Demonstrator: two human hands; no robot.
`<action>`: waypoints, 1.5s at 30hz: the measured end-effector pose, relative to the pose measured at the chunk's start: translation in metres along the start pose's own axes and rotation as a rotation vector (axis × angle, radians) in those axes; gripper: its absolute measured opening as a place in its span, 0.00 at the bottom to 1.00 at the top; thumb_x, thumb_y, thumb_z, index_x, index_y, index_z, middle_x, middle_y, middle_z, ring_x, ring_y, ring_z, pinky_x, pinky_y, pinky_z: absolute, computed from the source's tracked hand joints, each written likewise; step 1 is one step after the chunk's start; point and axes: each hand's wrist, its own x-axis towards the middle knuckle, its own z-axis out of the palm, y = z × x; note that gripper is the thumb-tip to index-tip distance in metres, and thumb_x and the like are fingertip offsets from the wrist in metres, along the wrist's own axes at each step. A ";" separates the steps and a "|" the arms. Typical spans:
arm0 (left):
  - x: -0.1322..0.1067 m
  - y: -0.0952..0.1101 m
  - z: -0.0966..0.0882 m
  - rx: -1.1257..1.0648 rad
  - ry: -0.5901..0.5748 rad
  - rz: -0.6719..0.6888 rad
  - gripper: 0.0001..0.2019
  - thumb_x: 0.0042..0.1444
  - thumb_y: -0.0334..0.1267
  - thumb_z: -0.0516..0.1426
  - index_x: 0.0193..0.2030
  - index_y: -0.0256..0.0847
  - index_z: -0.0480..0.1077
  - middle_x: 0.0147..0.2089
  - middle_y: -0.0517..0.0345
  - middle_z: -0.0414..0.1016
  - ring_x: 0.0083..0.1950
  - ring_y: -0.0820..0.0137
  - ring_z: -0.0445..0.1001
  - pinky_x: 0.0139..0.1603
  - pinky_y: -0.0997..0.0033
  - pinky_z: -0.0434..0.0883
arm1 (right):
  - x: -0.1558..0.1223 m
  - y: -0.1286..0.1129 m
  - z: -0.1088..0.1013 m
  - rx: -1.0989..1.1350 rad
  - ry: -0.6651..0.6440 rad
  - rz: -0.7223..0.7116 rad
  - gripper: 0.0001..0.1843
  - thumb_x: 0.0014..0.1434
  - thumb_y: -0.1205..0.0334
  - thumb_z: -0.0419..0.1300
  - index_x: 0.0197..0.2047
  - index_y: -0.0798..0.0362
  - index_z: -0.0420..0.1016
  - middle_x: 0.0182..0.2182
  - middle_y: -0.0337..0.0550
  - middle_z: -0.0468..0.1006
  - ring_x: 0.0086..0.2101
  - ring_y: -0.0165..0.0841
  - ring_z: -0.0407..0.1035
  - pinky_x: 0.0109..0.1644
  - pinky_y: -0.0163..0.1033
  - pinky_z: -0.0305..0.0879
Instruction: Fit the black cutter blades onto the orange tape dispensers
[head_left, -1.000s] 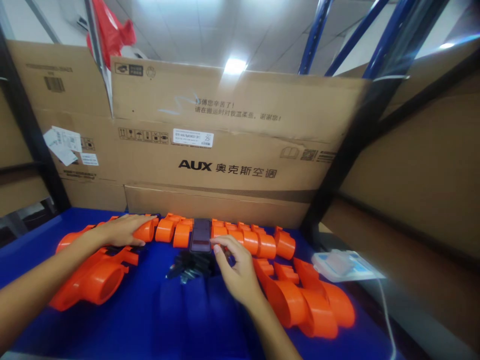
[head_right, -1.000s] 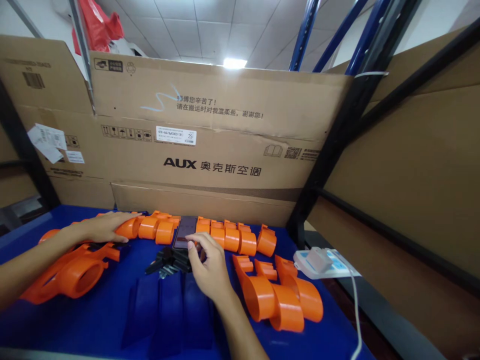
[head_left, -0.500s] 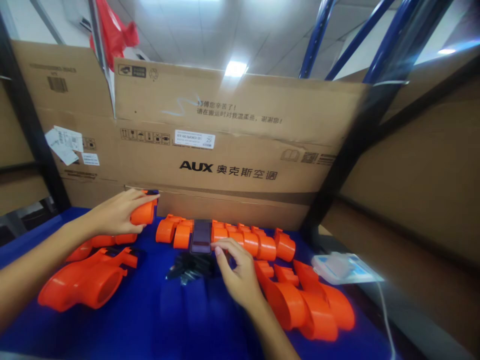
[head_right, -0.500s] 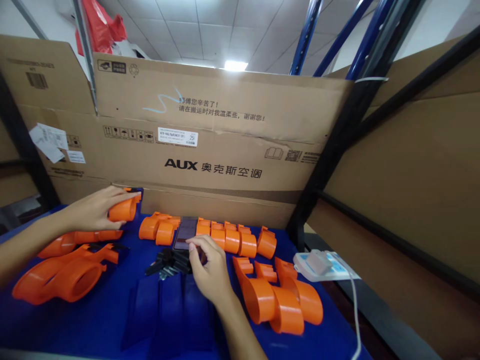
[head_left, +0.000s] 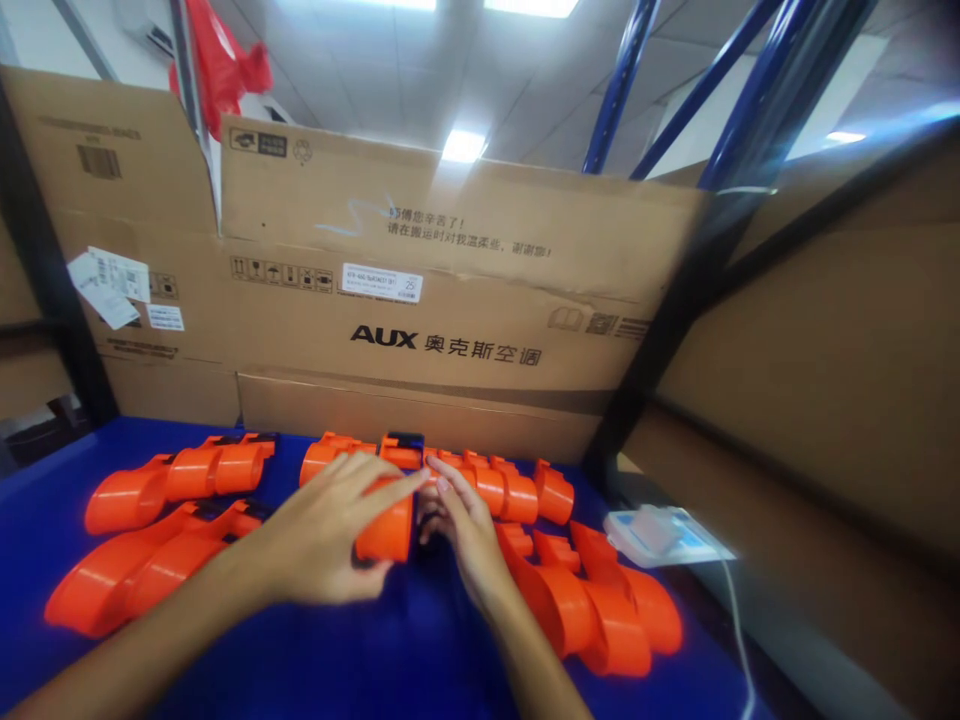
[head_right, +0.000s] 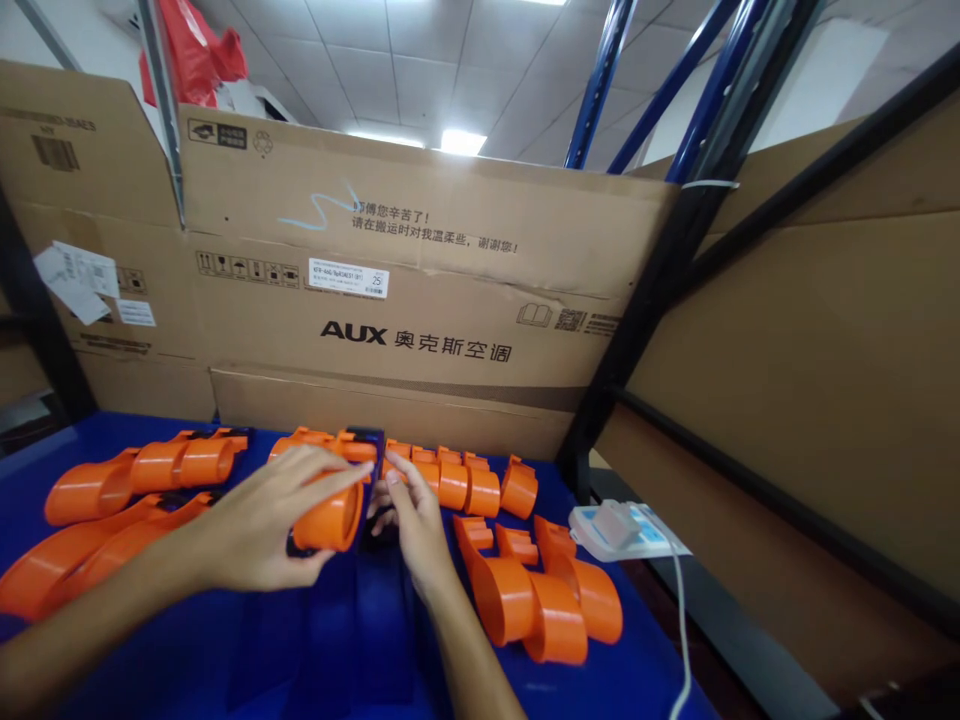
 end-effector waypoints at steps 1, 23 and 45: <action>0.000 0.002 0.008 -0.016 -0.013 0.014 0.46 0.49 0.38 0.64 0.74 0.57 0.49 0.64 0.49 0.68 0.62 0.49 0.67 0.63 0.41 0.65 | 0.001 0.001 -0.002 0.014 0.026 0.024 0.29 0.60 0.45 0.63 0.60 0.52 0.69 0.27 0.38 0.75 0.23 0.31 0.68 0.24 0.34 0.68; 0.023 -0.028 0.093 -1.083 0.471 -0.542 0.23 0.58 0.50 0.62 0.58 0.46 0.71 0.51 0.51 0.79 0.53 0.57 0.77 0.56 0.53 0.73 | 0.003 0.012 0.000 -0.263 0.103 -0.073 0.15 0.57 0.49 0.64 0.36 0.54 0.73 0.19 0.30 0.62 0.21 0.26 0.54 0.26 0.32 0.54; 0.013 -0.028 0.083 -1.243 0.514 -0.652 0.20 0.52 0.45 0.67 0.50 0.37 0.78 0.39 0.52 0.81 0.42 0.61 0.78 0.46 0.65 0.73 | -0.006 0.006 0.012 -0.335 0.032 -0.025 0.15 0.59 0.54 0.59 0.36 0.57 0.80 0.23 0.36 0.68 0.24 0.28 0.56 0.28 0.33 0.55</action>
